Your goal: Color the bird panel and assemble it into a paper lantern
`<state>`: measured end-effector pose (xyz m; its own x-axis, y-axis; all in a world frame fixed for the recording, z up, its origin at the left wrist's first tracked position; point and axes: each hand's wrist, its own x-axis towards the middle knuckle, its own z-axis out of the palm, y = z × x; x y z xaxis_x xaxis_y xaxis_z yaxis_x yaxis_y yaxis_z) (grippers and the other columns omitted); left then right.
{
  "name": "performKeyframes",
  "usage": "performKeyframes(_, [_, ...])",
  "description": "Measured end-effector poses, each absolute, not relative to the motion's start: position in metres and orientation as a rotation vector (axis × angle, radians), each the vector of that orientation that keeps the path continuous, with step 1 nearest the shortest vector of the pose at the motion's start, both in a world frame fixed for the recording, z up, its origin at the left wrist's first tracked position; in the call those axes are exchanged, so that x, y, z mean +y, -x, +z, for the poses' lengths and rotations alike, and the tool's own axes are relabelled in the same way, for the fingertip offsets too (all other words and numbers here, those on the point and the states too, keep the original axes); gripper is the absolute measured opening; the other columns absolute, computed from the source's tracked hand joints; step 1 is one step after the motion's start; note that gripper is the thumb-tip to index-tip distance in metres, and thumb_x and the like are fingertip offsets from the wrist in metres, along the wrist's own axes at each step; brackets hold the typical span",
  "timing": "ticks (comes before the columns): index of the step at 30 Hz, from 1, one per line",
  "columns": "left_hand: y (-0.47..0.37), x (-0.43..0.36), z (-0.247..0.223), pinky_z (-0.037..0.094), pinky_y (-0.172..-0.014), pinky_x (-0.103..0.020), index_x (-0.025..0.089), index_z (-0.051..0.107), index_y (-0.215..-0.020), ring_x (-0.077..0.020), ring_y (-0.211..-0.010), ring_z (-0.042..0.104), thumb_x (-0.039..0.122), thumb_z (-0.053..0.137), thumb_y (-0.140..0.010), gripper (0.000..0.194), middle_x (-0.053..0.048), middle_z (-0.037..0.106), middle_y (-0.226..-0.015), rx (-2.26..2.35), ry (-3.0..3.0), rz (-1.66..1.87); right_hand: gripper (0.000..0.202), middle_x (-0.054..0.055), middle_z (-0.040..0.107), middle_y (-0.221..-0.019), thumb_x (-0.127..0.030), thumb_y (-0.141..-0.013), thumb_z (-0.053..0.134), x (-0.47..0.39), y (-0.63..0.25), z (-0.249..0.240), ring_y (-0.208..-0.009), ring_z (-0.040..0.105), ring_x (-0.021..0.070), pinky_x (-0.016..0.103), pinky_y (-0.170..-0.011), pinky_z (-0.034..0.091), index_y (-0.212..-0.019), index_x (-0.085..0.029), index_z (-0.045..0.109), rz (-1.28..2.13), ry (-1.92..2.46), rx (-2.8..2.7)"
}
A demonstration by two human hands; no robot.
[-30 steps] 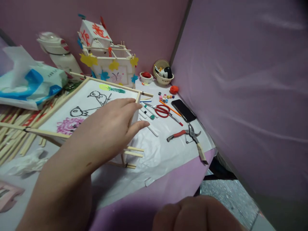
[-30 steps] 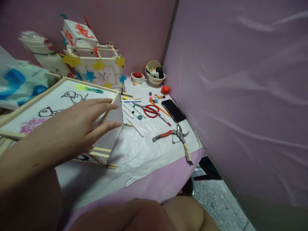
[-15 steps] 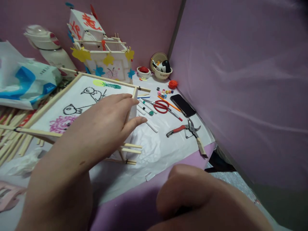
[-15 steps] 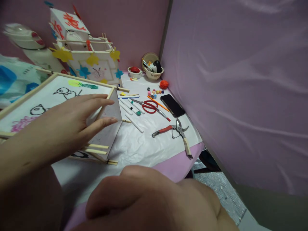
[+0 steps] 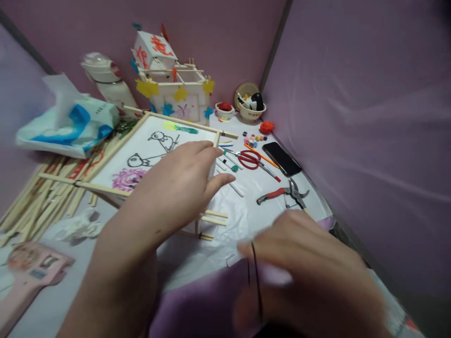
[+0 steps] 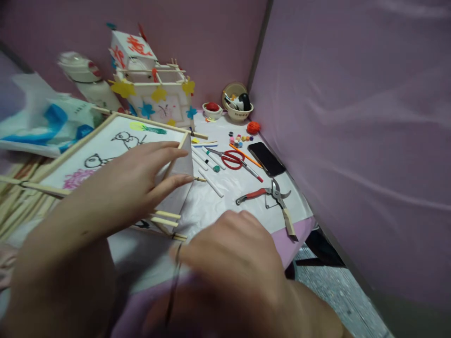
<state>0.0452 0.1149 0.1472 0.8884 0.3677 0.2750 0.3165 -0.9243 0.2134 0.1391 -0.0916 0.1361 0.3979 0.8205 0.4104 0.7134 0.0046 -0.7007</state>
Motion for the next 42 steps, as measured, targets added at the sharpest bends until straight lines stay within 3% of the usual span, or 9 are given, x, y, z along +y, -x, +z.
performKeyframes(4, [-0.044,0.11,0.151,0.043,-0.106,-0.044,0.016,0.062,-0.121,-0.0293,-0.12,0.057,0.046,0.05,-0.098,0.039,-0.011,0.064,-0.122,0.587,-2.896,0.414,0.039,0.001,0.074,-0.083,-0.047,-0.076,0.082,-0.06,-0.147,0.104,-0.075,0.067,0.0192,0.035,-0.068,0.052,-0.107,-0.027,0.07,-0.053,1.573,-1.428])
performKeyframes(7, [-0.044,0.108,0.153,0.044,-0.105,-0.042,0.016,0.062,-0.12,-0.0285,-0.119,0.057,0.043,0.054,-0.097,0.037,-0.011,0.065,-0.12,0.61,-2.883,0.415,0.042,0.003,0.073,-0.085,-0.047,-0.077,0.081,-0.049,-0.144,0.095,-0.075,0.067,0.02,0.035,-0.069,0.053,-0.109,-0.024,0.068,-0.102,1.548,-1.415])
performKeyframes(13, [-0.045,0.107,0.154,0.044,-0.106,-0.043,0.012,0.063,-0.119,-0.0286,-0.119,0.057,0.034,0.053,-0.099,0.031,-0.012,0.065,-0.117,0.569,-2.877,0.407,0.034,0.002,0.073,-0.085,-0.04,-0.077,0.083,-0.032,-0.131,0.096,-0.075,0.066,0.0181,0.033,-0.069,0.051,-0.101,-0.022,0.067,-0.12,1.494,-1.431])
performKeyframes(22, [-0.044,0.105,0.153,0.044,-0.107,-0.045,0.01,0.065,-0.113,-0.0283,-0.12,0.057,0.021,0.042,-0.101,0.028,-0.014,0.065,-0.117,0.598,-2.843,0.438,0.012,0.001,0.069,-0.074,-0.016,-0.079,0.075,-0.01,-0.109,0.083,-0.07,0.061,0.0169,0.03,-0.065,0.046,-0.081,-0.021,0.065,-0.05,1.447,-1.319])
performKeyframes(27, [-0.044,0.105,0.155,0.044,-0.107,-0.044,0.011,0.064,-0.117,-0.0283,-0.121,0.057,0.022,0.047,-0.099,0.027,-0.013,0.066,-0.12,0.629,-2.83,0.43,0.015,0.0,0.065,-0.068,-0.021,-0.077,0.077,-0.01,-0.113,0.075,-0.065,0.059,0.0145,0.027,-0.062,0.045,-0.071,-0.019,0.063,0.14,1.501,-1.277])
performKeyframes(31, [-0.045,0.105,0.155,0.043,-0.109,-0.043,0.011,0.064,-0.119,-0.0283,-0.123,0.057,0.023,0.049,-0.099,0.028,-0.013,0.066,-0.122,0.652,-2.818,0.418,0.017,-0.002,0.058,-0.063,-0.022,-0.088,0.063,-0.022,-0.115,0.058,-0.057,0.052,0.0113,0.023,-0.052,0.042,-0.072,-0.018,0.062,0.398,1.498,-1.197])
performKeyframes(33, [-0.045,0.105,0.155,0.043,-0.109,-0.044,0.011,0.064,-0.119,-0.0284,-0.124,0.056,0.024,0.05,-0.099,0.028,-0.013,0.066,-0.122,0.65,-2.814,0.426,0.014,0.004,0.063,-0.082,-0.018,-0.09,0.055,-0.031,-0.114,0.05,-0.072,0.059,0.0148,0.026,-0.061,0.05,-0.081,-0.018,0.065,0.211,1.412,-1.291])
performKeyframes(36, [-0.044,0.105,0.153,0.044,-0.108,-0.044,0.011,0.064,-0.119,-0.0285,-0.123,0.056,0.024,0.051,-0.099,0.027,-0.013,0.066,-0.121,0.621,-2.813,0.447,0.013,0.009,0.059,-0.104,-0.011,-0.084,0.058,-0.044,-0.114,0.045,-0.091,0.058,0.0195,0.033,-0.074,0.053,-0.089,-0.018,0.067,-0.196,1.253,-1.462])
performKeyframes(42, [-0.043,0.106,0.15,0.045,-0.107,-0.044,0.012,0.065,-0.115,-0.0278,-0.121,0.058,0.025,0.056,-0.098,0.024,-0.012,0.067,-0.118,0.568,-2.825,0.491,0.02,0.006,0.065,-0.091,-0.005,-0.081,0.06,-0.047,-0.114,0.048,-0.082,0.061,0.0163,0.031,-0.073,0.052,-0.096,-0.017,0.063,-0.25,1.058,-1.616])
